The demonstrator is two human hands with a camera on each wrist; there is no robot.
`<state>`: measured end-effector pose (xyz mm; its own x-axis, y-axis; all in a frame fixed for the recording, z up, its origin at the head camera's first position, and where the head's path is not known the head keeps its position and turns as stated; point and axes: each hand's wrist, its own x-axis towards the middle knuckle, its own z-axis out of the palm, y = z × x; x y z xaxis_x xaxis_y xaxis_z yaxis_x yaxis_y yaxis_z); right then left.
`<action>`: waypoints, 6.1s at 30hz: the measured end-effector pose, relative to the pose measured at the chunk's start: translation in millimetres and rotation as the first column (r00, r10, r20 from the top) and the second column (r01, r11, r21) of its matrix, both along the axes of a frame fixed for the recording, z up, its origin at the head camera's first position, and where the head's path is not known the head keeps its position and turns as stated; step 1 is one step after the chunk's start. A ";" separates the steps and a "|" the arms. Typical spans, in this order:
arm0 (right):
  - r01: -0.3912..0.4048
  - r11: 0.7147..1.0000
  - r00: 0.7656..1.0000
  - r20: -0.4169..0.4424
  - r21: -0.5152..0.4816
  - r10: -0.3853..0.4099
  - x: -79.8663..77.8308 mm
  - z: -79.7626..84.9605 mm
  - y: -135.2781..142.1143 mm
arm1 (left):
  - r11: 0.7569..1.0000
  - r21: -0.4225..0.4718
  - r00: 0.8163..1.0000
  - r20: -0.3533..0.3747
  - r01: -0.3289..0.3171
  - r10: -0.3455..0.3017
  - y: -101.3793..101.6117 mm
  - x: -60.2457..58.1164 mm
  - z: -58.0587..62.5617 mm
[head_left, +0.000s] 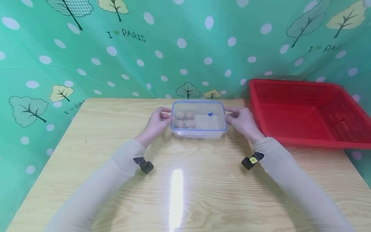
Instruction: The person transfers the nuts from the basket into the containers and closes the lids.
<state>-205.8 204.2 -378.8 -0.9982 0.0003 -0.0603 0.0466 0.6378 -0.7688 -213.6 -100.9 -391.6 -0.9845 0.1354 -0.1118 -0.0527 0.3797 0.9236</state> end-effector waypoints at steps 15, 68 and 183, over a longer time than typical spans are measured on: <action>-0.026 0.999 0.999 -0.042 -0.022 0.025 4.2 -4.2 0.5 | 0.959 -0.261 0.936 -0.297 0.112 -0.190 17.4 -20.5 -14.4; -0.337 0.827 0.852 -0.228 0.450 0.471 -39.6 -15.3 -49.7 | 0.750 -0.588 0.788 -0.289 0.303 -0.544 30.0 -48.7 -5.7; -0.456 0.795 0.755 -0.300 0.400 0.583 15.2 -28.2 -20.0 | 0.723 -0.600 0.712 -0.337 0.342 -0.616 22.0 3.9 -17.4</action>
<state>-190.6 184.1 -407.0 -0.7822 -0.5718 0.2473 -0.6180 0.6615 -0.4250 -209.7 -78.8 -409.0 -0.7233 0.6696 0.1690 0.6587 0.5954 0.4601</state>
